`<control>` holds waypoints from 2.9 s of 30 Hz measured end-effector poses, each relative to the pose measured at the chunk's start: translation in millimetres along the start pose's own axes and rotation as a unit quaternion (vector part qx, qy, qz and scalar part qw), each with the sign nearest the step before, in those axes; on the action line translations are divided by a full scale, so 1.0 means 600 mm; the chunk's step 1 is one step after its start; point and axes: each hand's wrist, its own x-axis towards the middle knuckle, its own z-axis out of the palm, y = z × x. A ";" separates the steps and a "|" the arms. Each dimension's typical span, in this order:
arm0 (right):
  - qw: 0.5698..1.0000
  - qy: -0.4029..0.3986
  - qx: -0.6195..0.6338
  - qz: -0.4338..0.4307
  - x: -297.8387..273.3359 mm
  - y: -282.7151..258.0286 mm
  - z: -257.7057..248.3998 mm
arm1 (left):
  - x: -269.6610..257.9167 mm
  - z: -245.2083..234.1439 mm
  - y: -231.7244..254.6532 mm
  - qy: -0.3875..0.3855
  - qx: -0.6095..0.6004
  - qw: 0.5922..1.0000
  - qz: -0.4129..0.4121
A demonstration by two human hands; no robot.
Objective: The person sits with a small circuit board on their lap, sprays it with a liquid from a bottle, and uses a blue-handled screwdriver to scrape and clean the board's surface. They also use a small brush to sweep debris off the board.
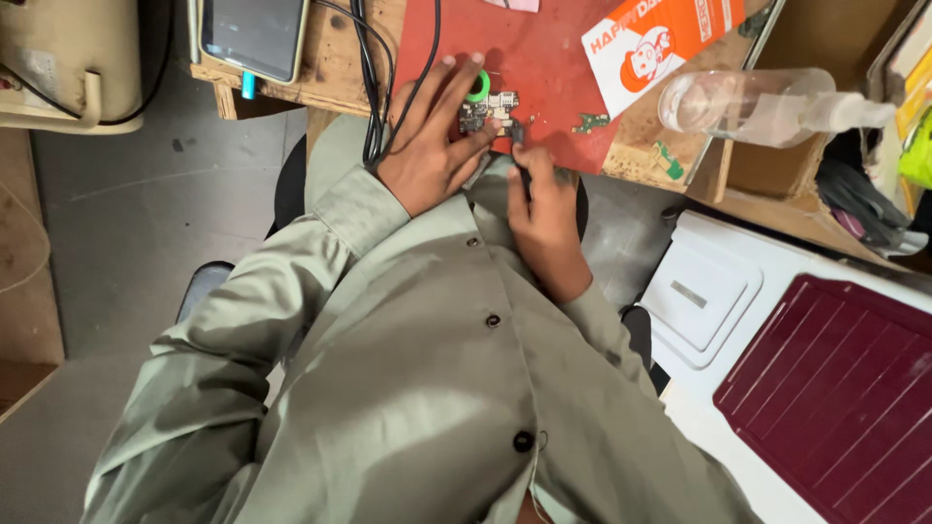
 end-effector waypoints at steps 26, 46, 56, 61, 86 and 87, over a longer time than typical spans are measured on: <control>0.992 -0.066 0.070 0.080 -0.012 -0.009 -0.043 | 0.001 0.003 0.013 0.008 -0.041 0.998 -0.047; 0.920 -0.056 0.286 0.264 -0.033 0.067 -0.026 | -0.003 0.011 0.011 0.010 -0.042 0.998 -0.051; 0.998 0.054 -0.017 -0.011 -0.011 0.025 0.004 | 0.000 0.009 0.010 0.018 -0.058 0.997 -0.046; 0.999 0.023 -0.046 -0.014 -0.007 0.028 -0.002 | -0.002 0.014 0.016 0.024 -0.030 0.998 -0.049; 0.994 -0.012 -0.111 -0.009 -0.012 0.037 -0.011 | -0.001 0.018 0.025 0.044 -0.021 0.996 -0.080; 0.994 -0.022 -0.106 -0.007 -0.017 0.034 -0.014 | -0.001 0.015 0.023 0.041 -0.020 0.996 -0.079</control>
